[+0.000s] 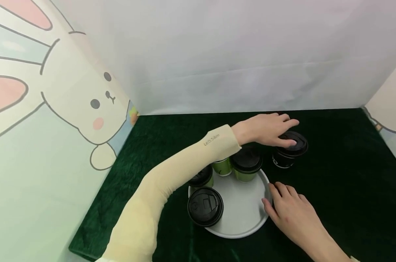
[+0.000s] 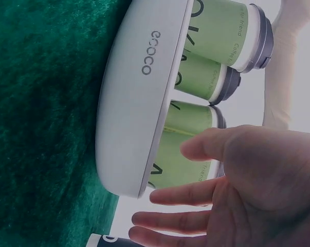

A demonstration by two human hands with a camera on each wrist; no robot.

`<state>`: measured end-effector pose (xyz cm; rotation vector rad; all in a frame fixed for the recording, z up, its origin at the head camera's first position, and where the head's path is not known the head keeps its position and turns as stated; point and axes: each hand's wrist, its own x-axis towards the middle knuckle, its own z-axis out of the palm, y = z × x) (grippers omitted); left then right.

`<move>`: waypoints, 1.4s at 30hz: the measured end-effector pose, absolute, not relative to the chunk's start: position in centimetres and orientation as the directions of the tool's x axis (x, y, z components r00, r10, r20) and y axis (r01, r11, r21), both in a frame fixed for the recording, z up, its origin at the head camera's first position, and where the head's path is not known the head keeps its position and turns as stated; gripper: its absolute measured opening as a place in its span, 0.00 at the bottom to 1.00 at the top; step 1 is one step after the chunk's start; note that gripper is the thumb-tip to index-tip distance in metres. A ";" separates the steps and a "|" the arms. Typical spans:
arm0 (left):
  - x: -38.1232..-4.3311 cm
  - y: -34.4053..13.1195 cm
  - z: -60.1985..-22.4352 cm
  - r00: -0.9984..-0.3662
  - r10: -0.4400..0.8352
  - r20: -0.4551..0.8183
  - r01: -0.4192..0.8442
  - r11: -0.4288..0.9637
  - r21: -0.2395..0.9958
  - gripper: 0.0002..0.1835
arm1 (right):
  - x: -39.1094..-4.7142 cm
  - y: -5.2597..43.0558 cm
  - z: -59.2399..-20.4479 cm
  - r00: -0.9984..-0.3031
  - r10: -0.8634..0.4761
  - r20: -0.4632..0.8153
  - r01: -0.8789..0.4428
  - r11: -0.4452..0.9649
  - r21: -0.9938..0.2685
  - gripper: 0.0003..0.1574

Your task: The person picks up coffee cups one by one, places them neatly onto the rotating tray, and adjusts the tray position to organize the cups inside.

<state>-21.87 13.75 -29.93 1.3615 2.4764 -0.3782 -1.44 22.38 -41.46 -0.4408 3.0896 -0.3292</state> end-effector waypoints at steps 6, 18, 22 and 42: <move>-21.2 15.8 -30.1 -0.489 0.760 -0.429 0.854 0.517 -0.058 0.42 | -1.6 22.3 -41.7 -0.959 -0.284 0.022 -0.283 0.940 -0.192 0.32; -19.3 18.0 -31.2 -0.499 0.648 -0.576 0.849 0.499 -0.174 0.44 | -1.9 22.0 -41.7 -0.949 -0.304 0.082 -0.315 0.930 -0.188 0.32; -19.2 17.7 -31.4 -0.501 0.661 -0.558 0.853 0.486 -0.191 0.42 | -1.9 22.0 -41.7 -0.953 -0.296 0.069 -0.304 0.933 -0.194 0.32; -16.3 10.7 -22.2 -0.365 0.911 -0.193 0.911 0.306 -0.277 0.39 | -2.5 22.7 -42.0 -0.961 -0.278 0.000 -0.272 0.938 -0.214 0.32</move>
